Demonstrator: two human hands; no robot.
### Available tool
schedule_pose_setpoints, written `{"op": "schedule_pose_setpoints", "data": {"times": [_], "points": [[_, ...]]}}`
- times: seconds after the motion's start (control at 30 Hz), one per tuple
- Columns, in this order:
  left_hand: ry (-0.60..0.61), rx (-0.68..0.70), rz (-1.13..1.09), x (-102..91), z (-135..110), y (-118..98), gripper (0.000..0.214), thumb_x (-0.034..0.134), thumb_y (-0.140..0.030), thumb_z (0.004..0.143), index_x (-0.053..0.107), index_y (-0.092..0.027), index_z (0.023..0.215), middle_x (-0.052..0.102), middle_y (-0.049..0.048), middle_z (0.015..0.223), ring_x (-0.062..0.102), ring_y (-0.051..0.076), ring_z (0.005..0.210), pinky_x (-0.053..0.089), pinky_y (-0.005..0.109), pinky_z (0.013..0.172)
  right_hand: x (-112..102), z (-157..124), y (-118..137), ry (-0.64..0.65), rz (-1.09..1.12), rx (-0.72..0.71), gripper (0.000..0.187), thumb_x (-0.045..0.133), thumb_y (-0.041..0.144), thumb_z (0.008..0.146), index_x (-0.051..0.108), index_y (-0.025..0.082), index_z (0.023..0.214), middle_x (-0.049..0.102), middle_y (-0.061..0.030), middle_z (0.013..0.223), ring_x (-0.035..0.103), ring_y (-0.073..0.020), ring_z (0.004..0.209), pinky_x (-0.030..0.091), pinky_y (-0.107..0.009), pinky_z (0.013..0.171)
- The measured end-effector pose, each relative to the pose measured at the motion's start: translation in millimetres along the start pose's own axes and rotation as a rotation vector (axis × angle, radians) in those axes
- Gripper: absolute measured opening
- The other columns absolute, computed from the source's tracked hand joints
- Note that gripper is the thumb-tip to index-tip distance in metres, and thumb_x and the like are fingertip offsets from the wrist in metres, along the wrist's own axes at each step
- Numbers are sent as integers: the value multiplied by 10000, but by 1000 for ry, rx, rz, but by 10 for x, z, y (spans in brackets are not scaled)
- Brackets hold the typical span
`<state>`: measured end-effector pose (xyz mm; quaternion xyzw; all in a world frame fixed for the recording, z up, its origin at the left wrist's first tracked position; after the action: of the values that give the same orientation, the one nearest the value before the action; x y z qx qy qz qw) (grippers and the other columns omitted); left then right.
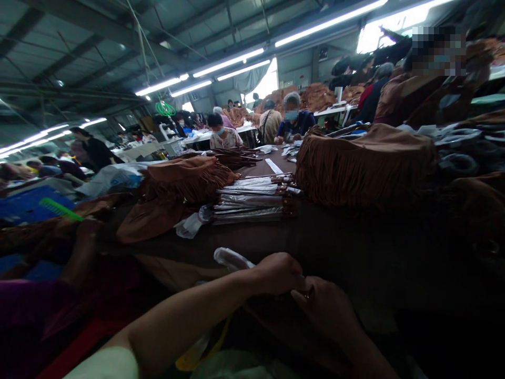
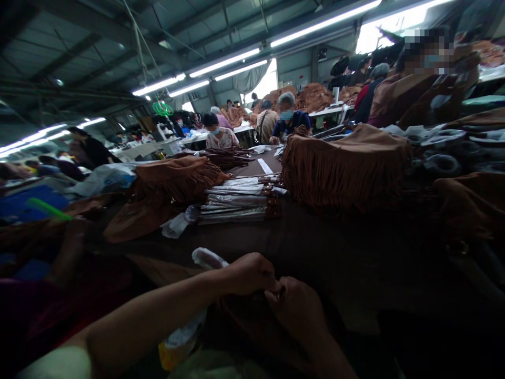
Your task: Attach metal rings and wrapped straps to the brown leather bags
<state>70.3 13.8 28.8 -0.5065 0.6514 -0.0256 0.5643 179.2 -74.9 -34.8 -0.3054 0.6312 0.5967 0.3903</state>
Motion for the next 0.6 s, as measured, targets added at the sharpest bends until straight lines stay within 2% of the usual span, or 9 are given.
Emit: {"op": "schedule_pose_setpoints", "data": {"times": [0.07, 0.2, 0.37, 0.43, 0.5, 0.6], "points": [[-4, 15, -24, -23, -42, -20, 363, 619, -489, 745, 641, -135, 668, 393, -64, 538, 376, 70, 552, 220, 219, 485, -66, 8, 3, -20, 74, -4, 237, 548, 421, 841, 607, 208, 758, 670, -25, 713, 613, -161, 634, 292, -248, 532], [-42, 3, -38, -12, -72, 58, 397, 608, -537, 747, 664, -145, 717, 460, -56, 556, 408, 77, 554, 225, 219, 487, -104, 0, -2, -62, 77, 57, 287, 480, 388, 886, 569, 215, 675, 639, -15, 663, 555, -140, 559, 238, -249, 500], [216, -75, -416, 120, -11, 193, 524, 643, -651, 668, 653, -126, 671, 519, -28, 563, 382, 70, 496, 251, 213, 470, -12, -9, -40, -159, 77, 116, 281, 468, 347, 888, 569, 207, 666, 659, -27, 676, 571, -146, 597, 274, -241, 526], [238, -46, -486, 124, 1, 172, 518, 630, -639, 691, 654, -121, 673, 498, -34, 546, 359, 62, 484, 256, 205, 469, 16, 21, -68, -118, 103, 104, 301, 464, 359, 890, 594, 200, 670, 674, -31, 659, 585, -140, 584, 278, -233, 507], [209, -29, -387, 96, -4, 118, 448, 617, -573, 736, 672, -129, 702, 517, -34, 555, 391, 65, 498, 281, 195, 482, 40, 66, -76, 13, 90, 50, 346, 468, 374, 886, 630, 192, 641, 685, -38, 610, 605, -134, 544, 256, -230, 462], [142, -85, -1, 32, -26, 10, 327, 586, -467, 776, 706, -164, 743, 620, -4, 630, 517, 100, 563, 342, 196, 514, 43, 120, -46, 119, -3, -22, 337, 496, 330, 869, 685, 193, 625, 718, -57, 625, 660, -148, 567, 252, -233, 450]]}}
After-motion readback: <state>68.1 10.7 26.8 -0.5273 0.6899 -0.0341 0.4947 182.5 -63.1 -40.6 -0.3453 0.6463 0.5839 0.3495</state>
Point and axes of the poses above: each hand's wrist, its own z-axis towards the middle knuckle, its own x-axis out of the palm, y = z × x, the point moved 3 cm from there along z, towards the middle knuckle
